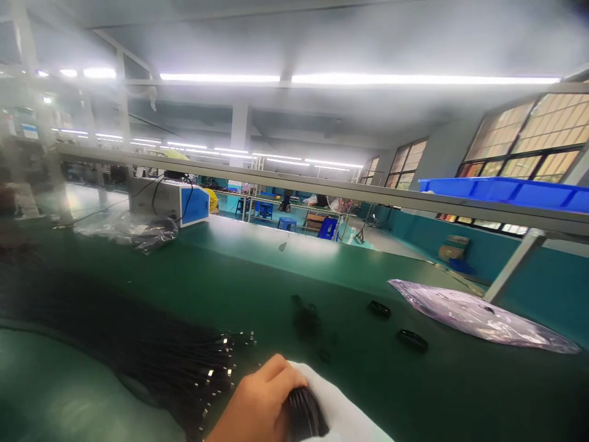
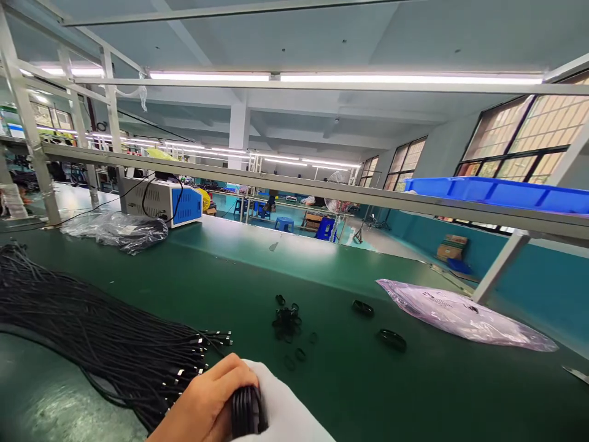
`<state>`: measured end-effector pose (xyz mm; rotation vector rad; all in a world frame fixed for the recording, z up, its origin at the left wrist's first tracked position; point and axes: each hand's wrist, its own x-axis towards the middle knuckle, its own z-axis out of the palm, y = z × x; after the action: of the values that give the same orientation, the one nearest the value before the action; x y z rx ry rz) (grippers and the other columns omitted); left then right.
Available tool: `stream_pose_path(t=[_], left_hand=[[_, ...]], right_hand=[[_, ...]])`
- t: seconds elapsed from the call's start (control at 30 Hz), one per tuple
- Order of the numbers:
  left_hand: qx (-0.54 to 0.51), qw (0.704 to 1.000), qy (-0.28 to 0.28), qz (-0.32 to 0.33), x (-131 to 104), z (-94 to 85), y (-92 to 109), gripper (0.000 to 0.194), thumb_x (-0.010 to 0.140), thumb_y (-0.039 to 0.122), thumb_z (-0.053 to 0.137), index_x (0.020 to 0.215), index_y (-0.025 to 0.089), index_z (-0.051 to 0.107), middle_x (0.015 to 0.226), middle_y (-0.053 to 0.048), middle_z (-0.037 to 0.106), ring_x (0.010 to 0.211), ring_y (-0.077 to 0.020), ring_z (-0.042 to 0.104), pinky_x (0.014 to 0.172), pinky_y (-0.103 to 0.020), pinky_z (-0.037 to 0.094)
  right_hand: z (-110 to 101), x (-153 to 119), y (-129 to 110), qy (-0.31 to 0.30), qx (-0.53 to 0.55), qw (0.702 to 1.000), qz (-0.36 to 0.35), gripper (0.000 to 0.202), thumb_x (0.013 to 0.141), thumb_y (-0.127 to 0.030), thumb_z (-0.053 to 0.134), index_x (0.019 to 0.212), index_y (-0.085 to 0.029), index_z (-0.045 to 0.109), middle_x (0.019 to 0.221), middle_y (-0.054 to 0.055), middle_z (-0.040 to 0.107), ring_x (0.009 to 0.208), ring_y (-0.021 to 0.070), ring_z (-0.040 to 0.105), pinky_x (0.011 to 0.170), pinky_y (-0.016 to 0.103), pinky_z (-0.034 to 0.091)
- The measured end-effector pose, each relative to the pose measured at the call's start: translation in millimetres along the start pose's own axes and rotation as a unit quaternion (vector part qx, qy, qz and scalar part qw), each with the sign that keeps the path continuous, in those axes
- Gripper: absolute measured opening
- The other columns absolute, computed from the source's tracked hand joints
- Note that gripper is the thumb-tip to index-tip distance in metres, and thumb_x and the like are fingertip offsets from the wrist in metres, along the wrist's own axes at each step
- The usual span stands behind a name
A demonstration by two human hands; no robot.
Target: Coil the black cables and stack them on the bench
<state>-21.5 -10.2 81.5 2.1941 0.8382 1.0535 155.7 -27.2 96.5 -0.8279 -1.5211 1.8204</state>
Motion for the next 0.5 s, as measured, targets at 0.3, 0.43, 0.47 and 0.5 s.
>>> stream_pose_path(t=[0.3,0.43,0.47,0.5], left_hand=[[-0.071,0.976,0.037,-0.202,14.8,13.1,-3.9,0.007,0.078,0.015,0.048,0.077,0.02,0.053,0.063,0.005,0.056,0.059,-0.0113,0.053,0.052,-0.019,0.038],[-0.081,0.968,0.035,-0.235,17.9,20.5,-4.5,0.007,0.075,0.014,0.046,0.074,0.02,0.05,0.058,0.006,0.054,0.053,-0.0109,0.051,0.048,-0.019,0.037],[-0.051,0.971,0.038,-0.23,18.3,21.1,-4.4,0.007,0.074,0.014,0.047,0.072,0.02,0.051,0.06,0.005,0.055,0.055,-0.0112,0.051,0.049,-0.019,0.036],[-0.02,0.974,0.041,-0.224,18.5,21.5,-4.4,0.008,0.073,0.014,0.047,0.07,0.02,0.051,0.061,0.004,0.056,0.057,-0.0113,0.051,0.049,-0.02,0.035]], right_hand=[[-8.9,16.0,17.5,-0.059,0.176,0.983,0.003,0.039,0.073,-0.035,0.071,0.096,-0.005,0.062,0.074,0.01,0.062,0.069,0.0168,0.062,0.068,0.031,0.05],[-11.9,16.0,26.1,-0.022,0.154,0.988,-0.002,0.04,0.071,-0.034,0.073,0.097,-0.005,0.064,0.079,0.011,0.062,0.075,0.0199,0.062,0.067,0.034,0.052],[-12.5,15.8,27.7,-0.013,0.152,0.988,-0.002,0.04,0.071,-0.035,0.073,0.097,-0.005,0.064,0.079,0.012,0.062,0.076,0.0207,0.062,0.065,0.033,0.052],[-13.0,15.5,28.8,-0.01,0.153,0.988,0.002,0.04,0.071,-0.035,0.072,0.096,-0.005,0.064,0.079,0.012,0.062,0.076,0.0214,0.062,0.064,0.033,0.052]])
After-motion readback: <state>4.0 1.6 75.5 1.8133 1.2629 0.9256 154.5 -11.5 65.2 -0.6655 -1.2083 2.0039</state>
